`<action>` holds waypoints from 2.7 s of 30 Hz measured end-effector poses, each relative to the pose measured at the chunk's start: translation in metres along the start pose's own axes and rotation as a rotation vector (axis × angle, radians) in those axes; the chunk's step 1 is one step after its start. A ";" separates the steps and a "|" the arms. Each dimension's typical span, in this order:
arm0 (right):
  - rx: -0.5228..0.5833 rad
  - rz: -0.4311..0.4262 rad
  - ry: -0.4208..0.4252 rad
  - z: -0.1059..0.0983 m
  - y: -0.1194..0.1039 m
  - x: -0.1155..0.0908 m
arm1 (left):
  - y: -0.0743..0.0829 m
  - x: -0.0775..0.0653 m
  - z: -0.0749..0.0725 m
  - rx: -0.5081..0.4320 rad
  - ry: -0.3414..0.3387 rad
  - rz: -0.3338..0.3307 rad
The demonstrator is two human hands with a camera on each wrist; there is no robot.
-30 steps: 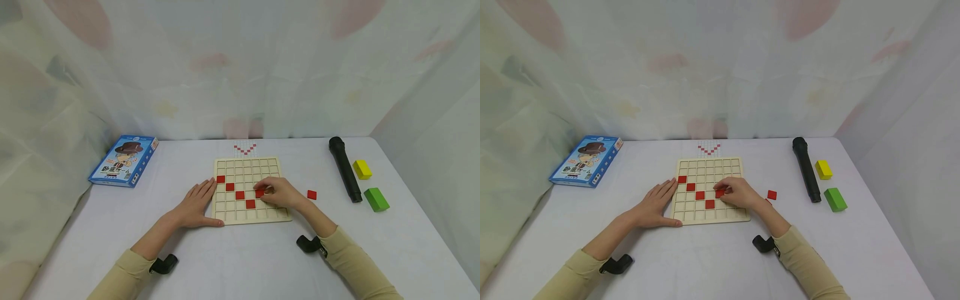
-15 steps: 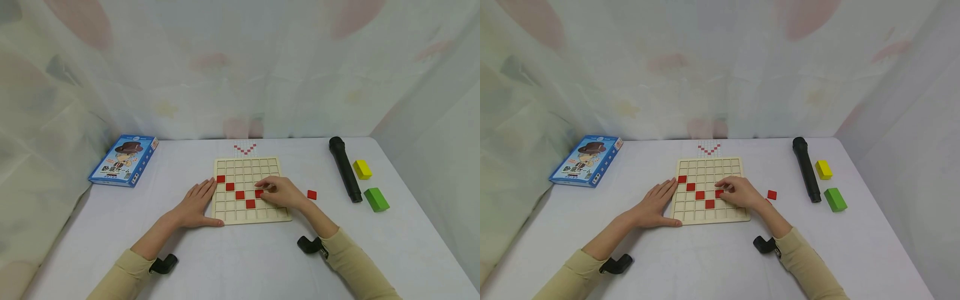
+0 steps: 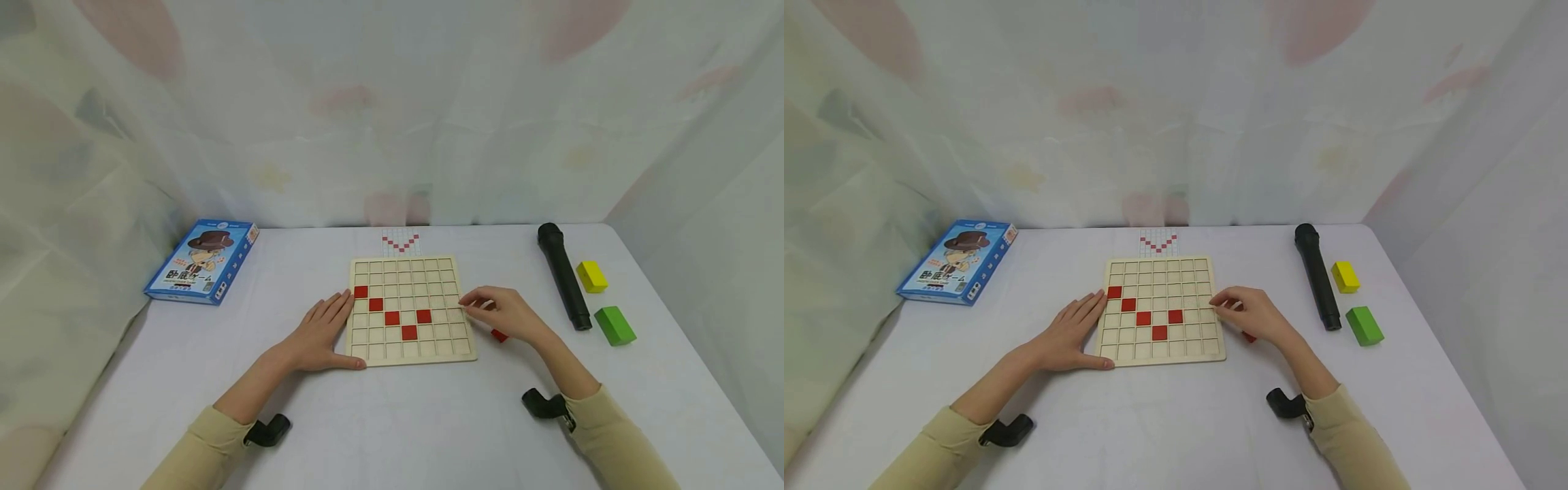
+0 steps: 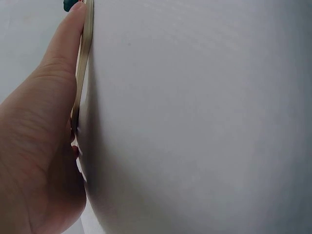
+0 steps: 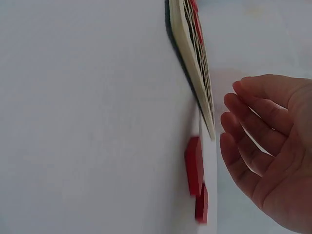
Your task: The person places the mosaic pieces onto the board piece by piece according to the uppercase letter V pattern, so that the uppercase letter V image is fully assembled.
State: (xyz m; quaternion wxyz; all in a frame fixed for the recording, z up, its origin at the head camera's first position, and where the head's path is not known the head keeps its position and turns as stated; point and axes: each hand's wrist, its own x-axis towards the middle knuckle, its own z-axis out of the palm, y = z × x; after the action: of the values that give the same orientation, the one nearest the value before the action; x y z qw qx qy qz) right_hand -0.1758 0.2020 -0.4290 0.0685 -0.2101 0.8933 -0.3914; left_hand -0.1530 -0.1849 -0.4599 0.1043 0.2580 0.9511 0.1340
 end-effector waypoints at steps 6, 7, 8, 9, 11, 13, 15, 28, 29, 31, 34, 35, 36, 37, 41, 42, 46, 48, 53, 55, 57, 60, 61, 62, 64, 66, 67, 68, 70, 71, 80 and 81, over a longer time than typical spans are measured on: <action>-0.068 0.068 0.015 -0.015 0.015 -0.019 | 0.000 0.000 0.001 -0.009 0.006 0.007; -0.079 0.077 0.020 -0.017 0.016 -0.022 | 0.000 0.000 0.001 -0.006 0.003 0.004; -0.088 0.081 0.027 -0.019 0.019 -0.024 | 0.000 0.000 0.001 -0.005 0.000 0.002; -0.100 0.085 0.033 -0.021 0.021 -0.027 | 0.000 0.000 0.001 -0.005 0.001 0.004; -0.122 0.090 0.045 -0.024 0.024 -0.031 | -0.001 0.000 0.001 -0.004 -0.004 0.002; -0.136 0.083 0.053 -0.028 0.027 -0.035 | -0.001 0.001 0.001 -0.001 -0.009 -0.001; -0.157 0.071 0.061 -0.030 0.030 -0.039 | -0.001 0.001 0.001 -0.006 -0.004 0.005; -0.191 0.072 0.061 -0.035 0.038 -0.044 | 0.000 0.000 0.000 -0.005 0.008 0.011; -0.194 0.069 0.063 -0.035 0.038 -0.044 | 0.000 0.001 0.000 -0.005 0.009 0.011; -0.195 0.067 0.065 -0.035 0.038 -0.044 | 0.000 0.000 0.000 -0.006 0.010 0.012; -0.195 0.067 0.065 -0.035 0.038 -0.042 | 0.000 0.000 0.000 -0.006 0.012 0.013; -0.195 0.066 0.064 -0.035 0.039 -0.042 | 0.000 0.001 0.000 -0.005 0.011 0.013; -0.193 0.065 0.063 -0.035 0.039 -0.041 | 0.000 0.001 0.001 -0.005 0.011 0.013; -0.191 0.064 0.062 -0.035 0.039 -0.041 | 0.000 0.001 0.001 -0.006 0.011 0.013; -0.183 0.066 0.061 -0.033 0.039 -0.038 | -0.001 0.001 0.001 -0.005 0.013 0.014; -0.180 0.070 0.060 -0.032 0.038 -0.037 | -0.001 0.001 0.001 -0.003 0.010 0.013; -0.162 0.089 0.061 -0.028 0.033 -0.031 | -0.002 0.001 0.001 0.001 -0.001 0.006; -0.147 0.087 0.062 -0.026 0.030 -0.027 | -0.002 0.001 0.001 0.002 -0.003 0.005; -0.113 0.062 0.069 -0.017 0.022 -0.014 | -0.002 0.001 0.002 0.003 0.013 0.017; -0.102 0.054 0.067 -0.013 0.017 -0.008 | -0.001 0.001 0.002 0.002 0.016 0.020; -0.094 0.048 0.059 -0.008 0.013 -0.004 | -0.001 0.001 0.001 -0.002 0.018 0.022; -0.075 0.030 0.041 -0.002 0.007 0.003 | -0.001 0.001 0.001 -0.006 0.016 0.019; -0.072 0.022 0.034 0.000 0.005 0.006 | -0.001 0.001 0.001 -0.007 0.018 0.020; -0.067 0.013 0.030 0.002 0.002 0.008 | -0.001 0.001 0.001 -0.008 0.018 0.019; -0.061 -0.004 0.018 0.006 -0.001 0.013 | -0.001 0.001 0.001 -0.006 0.015 0.016; -0.058 -0.015 0.007 0.009 -0.004 0.018 | -0.001 0.001 0.001 -0.004 0.010 0.011; -0.058 -0.019 0.002 0.011 -0.005 0.021 | -0.001 0.001 0.002 -0.002 0.009 0.010; -0.055 -0.019 -0.002 0.013 -0.006 0.023 | -0.002 0.001 0.002 -0.001 0.006 0.008; -0.059 -0.017 -0.011 0.015 -0.008 0.028 | -0.002 0.002 0.002 0.002 0.001 0.001; -0.063 -0.015 -0.014 0.016 -0.009 0.031 | -0.002 0.002 0.002 0.003 0.001 0.001; -0.100 -0.057 -0.042 0.022 -0.014 0.044 | -0.002 0.002 0.002 -0.001 -0.006 0.002; -0.100 -0.057 -0.044 0.022 -0.014 0.044 | -0.002 0.002 0.002 -0.003 -0.005 0.004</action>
State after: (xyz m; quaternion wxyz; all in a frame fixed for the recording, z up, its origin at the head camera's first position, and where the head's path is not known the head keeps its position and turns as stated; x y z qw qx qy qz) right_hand -0.2051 0.1599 -0.4319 0.0665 -0.2474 0.9036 -0.3433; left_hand -0.1549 -0.1856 -0.4627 0.1066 0.2601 0.9501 0.1350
